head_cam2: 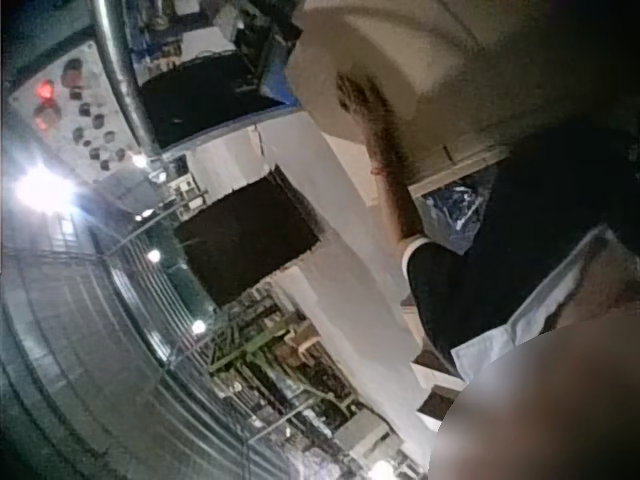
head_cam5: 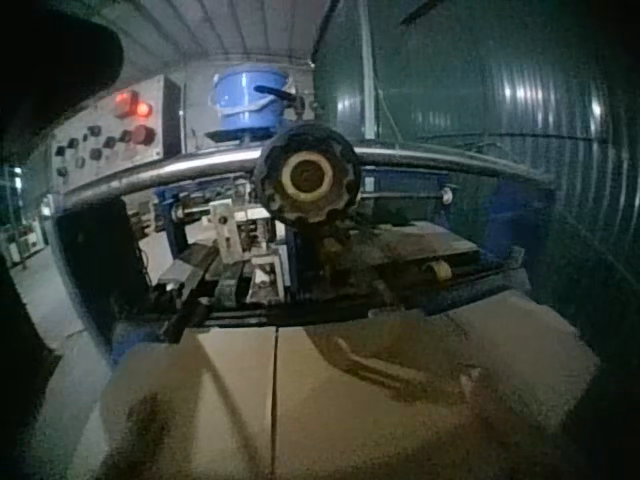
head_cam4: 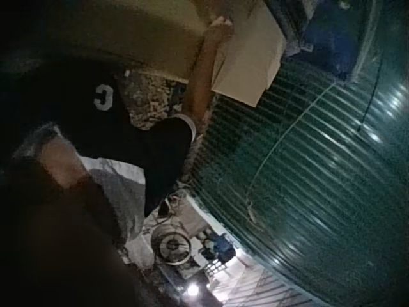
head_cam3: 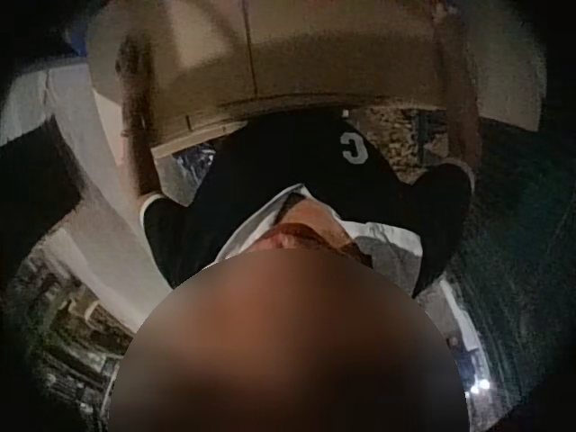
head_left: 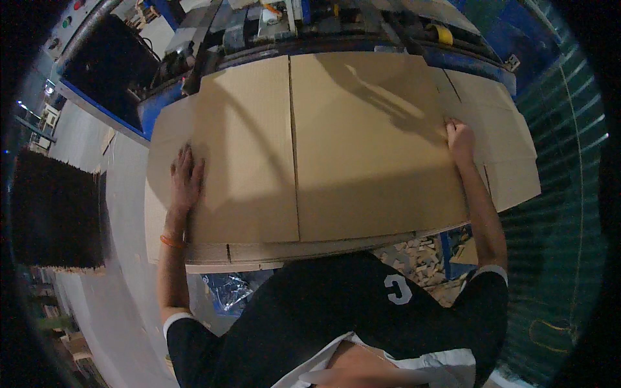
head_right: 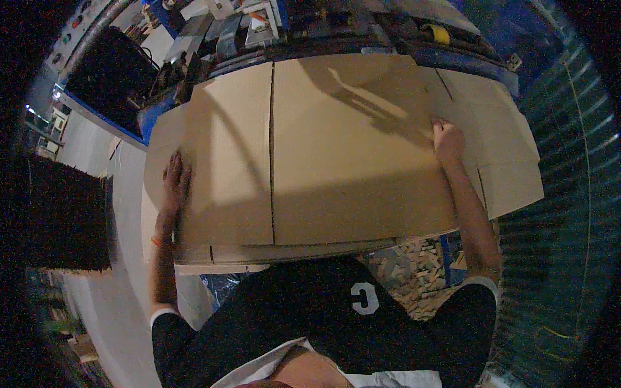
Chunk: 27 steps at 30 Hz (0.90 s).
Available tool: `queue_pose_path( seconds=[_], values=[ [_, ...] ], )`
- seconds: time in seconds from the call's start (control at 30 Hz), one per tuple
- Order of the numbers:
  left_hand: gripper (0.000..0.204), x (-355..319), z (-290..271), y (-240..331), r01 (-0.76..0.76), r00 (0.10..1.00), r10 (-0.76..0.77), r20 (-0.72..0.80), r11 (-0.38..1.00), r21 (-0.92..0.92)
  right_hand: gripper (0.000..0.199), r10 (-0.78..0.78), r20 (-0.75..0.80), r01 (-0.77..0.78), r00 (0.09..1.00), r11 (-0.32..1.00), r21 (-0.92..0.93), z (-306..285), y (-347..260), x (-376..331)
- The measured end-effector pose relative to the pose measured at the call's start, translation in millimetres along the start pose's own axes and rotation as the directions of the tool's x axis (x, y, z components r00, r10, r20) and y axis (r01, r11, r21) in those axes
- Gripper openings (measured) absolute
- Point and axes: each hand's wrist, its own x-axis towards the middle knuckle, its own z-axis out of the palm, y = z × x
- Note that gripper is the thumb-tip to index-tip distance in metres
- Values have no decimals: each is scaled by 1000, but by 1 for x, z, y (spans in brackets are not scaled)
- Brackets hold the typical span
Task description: The person repeatedly picks up flat cardboard sheets from a conveyor and stacks them by hand on a growing pile. The hands align each sheet and place it on top of the previous ones in a continuous loop.
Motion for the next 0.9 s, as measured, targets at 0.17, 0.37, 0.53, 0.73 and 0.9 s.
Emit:
queue_pose_path(
  seconds=[0.17,0.37,0.53,0.73,0.9],
  values=[
    [58,19,-17,21,25,997,-30,73,998,61,44,-54,101,72,993,981,-182,-16,-24,11],
    [83,-31,-34,84,-248,969,241,60,946,208,58,-367,241,412,899,895,-173,-62,-38,-48],
    [103,-87,-37,107,-410,904,400,150,911,41,85,-463,422,490,779,870,50,-86,-33,-138],
    [81,-44,-40,90,-578,790,611,-43,767,280,85,-627,332,634,705,767,103,-73,-50,-100],
    [67,-11,-43,67,-601,752,637,-173,769,218,82,-580,406,615,706,787,56,-64,-77,-69]
  ],
)
